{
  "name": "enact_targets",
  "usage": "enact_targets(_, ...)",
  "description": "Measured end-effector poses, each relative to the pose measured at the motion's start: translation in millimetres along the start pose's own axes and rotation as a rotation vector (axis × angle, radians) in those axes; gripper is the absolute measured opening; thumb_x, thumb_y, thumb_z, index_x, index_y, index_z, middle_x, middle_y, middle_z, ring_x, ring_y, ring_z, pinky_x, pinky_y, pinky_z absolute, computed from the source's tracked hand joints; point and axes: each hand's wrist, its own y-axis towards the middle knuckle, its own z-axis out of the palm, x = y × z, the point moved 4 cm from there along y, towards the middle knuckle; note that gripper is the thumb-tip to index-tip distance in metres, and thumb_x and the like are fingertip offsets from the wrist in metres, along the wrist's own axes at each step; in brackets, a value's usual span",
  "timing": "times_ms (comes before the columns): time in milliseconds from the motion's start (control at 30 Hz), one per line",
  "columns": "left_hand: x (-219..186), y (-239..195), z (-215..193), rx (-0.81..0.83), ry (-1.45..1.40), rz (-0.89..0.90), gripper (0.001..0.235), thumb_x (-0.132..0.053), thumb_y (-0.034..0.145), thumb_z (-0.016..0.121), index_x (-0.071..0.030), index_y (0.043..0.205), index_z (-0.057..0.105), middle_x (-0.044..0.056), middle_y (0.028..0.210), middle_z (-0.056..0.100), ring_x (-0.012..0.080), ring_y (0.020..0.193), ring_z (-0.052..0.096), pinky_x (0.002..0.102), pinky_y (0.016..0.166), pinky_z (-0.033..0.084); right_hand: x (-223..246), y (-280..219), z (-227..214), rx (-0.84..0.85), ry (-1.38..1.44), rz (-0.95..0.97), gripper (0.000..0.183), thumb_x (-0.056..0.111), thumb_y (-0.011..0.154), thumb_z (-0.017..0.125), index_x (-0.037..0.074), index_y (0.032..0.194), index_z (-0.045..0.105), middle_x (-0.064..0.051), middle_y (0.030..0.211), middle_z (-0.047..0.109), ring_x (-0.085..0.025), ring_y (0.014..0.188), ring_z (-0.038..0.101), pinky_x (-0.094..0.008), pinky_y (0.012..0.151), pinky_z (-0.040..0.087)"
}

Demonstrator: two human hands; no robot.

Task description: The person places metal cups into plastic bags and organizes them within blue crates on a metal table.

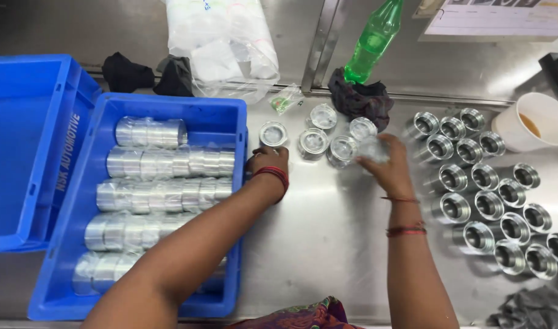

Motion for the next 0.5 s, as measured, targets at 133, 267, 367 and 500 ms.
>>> enact_targets(133,1,-6,-9,0.109,-0.075,-0.084,0.076,-0.02,0.088,0.075,-0.02,0.153,0.036,0.027,0.15,0.038,0.0452,0.132,0.048,0.051,0.099,0.053,67,19,43,0.133,-0.386,-0.513,0.074,0.027,0.064,0.095,0.015,0.129,0.06,-0.016,0.125,0.063,-0.042,0.118,0.056,-0.05,0.101,0.046)
enact_targets(267,8,4,8,0.091,-0.186,-0.062,0.071,-0.018,0.087,0.075,-0.024,0.149,0.042,0.025,0.153,0.036,0.0481,0.133,0.049,0.049,0.103,0.052,70,8,69,0.266,-0.746,-0.456,0.072,0.019,0.055,0.092,0.019,0.122,0.064,-0.014,0.117,0.062,-0.042,0.102,0.057,-0.047,0.089,0.05)
enact_targets(367,0,3,-11,0.025,-0.247,0.005,0.071,-0.017,0.085,0.076,-0.024,0.148,0.044,0.023,0.151,0.038,0.0479,0.131,0.05,0.05,0.104,0.051,71,-26,67,0.29,-0.756,-0.425,0.067,0.02,0.059,0.09,0.02,0.121,0.064,-0.013,0.116,0.063,-0.041,0.103,0.058,-0.047,0.089,0.052)
enact_targets(500,-29,5,-67,-0.221,-0.344,0.265,0.072,-0.025,0.082,0.079,-0.022,0.146,0.045,0.022,0.144,0.045,0.0485,0.127,0.052,0.05,0.105,0.05,91,-69,68,0.266,-0.796,-0.204,0.068,0.02,0.058,0.088,0.02,0.121,0.063,-0.014,0.113,0.061,-0.041,0.102,0.059,-0.046,0.088,0.054)
